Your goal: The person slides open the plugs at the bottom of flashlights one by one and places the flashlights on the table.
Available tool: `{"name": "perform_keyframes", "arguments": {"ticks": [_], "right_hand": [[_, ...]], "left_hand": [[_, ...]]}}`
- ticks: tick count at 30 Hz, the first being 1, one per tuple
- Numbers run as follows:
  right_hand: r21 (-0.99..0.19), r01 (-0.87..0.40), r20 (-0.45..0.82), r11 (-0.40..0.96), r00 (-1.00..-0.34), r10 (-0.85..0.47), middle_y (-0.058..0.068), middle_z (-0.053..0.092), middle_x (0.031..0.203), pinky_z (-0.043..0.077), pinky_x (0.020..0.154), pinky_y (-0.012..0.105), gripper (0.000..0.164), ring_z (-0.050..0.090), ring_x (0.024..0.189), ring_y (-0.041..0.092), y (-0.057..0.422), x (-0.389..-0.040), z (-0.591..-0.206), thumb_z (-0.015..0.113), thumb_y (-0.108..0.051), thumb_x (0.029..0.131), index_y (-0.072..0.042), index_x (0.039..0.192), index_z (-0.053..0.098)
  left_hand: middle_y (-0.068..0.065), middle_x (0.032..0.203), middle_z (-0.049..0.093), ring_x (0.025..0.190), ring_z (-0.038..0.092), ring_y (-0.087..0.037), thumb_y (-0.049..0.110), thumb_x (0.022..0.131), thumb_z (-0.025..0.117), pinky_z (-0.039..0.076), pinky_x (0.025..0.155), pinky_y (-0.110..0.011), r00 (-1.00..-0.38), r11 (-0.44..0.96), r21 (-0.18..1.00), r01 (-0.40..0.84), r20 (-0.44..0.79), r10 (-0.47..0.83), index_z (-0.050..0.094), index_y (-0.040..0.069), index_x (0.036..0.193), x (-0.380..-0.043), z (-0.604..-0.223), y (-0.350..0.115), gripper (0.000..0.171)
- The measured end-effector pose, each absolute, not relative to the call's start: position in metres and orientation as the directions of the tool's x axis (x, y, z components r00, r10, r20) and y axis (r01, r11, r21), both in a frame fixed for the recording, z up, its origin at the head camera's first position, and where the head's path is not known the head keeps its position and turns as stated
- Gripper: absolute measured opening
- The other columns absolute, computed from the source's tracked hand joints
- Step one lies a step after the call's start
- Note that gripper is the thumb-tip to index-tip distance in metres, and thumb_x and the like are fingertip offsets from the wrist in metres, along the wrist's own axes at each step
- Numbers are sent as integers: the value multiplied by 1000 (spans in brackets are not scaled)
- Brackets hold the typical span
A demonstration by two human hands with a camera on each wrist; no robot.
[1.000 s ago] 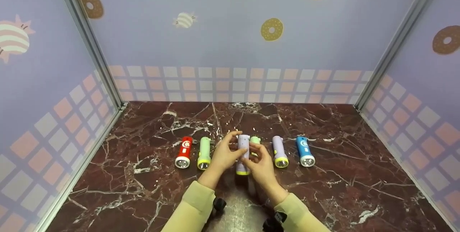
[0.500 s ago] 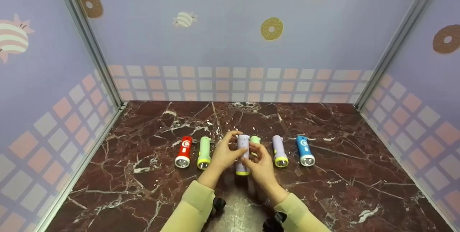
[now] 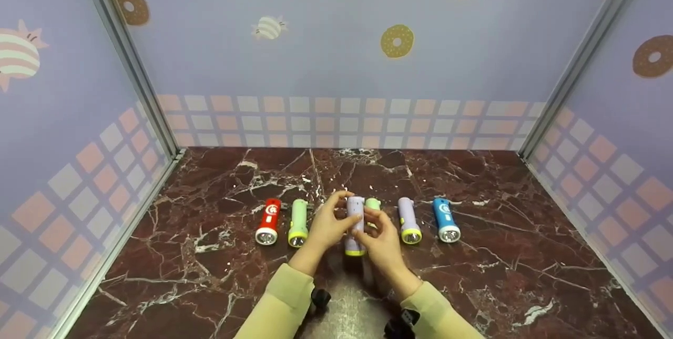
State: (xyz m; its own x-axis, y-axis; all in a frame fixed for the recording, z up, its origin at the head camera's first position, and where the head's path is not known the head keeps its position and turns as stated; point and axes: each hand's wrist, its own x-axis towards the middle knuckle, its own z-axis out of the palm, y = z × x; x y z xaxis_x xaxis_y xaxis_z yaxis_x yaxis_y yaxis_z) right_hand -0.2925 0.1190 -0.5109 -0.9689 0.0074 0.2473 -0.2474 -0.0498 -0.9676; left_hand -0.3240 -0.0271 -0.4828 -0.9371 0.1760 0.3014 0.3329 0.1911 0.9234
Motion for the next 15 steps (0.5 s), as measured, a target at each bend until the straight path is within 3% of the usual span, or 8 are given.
{"name": "perform_keyframes", "arguments": {"ticks": [9,15], "right_hand": [[-964,-260,260,-51,-966,3,36,60,130,59,85,25,57,69,105,30,119,-293,-512,69,10,84,13,137,49],[-966,-253,253,-42,-967,7,36,60,130,59,85,26,56,69,108,32,118,-293,-513,69,10,84,13,136,49]], "left_hand": [[-28,115,68,94,73,-37,6,86,79,63,77,-38,-932,183,920,345,313,184,57,-1,129,-323,-481,-27,48],[-26,113,69,89,72,-32,8,86,79,61,76,-34,-930,228,907,355,318,184,58,1,127,-323,-479,-28,46]]}}
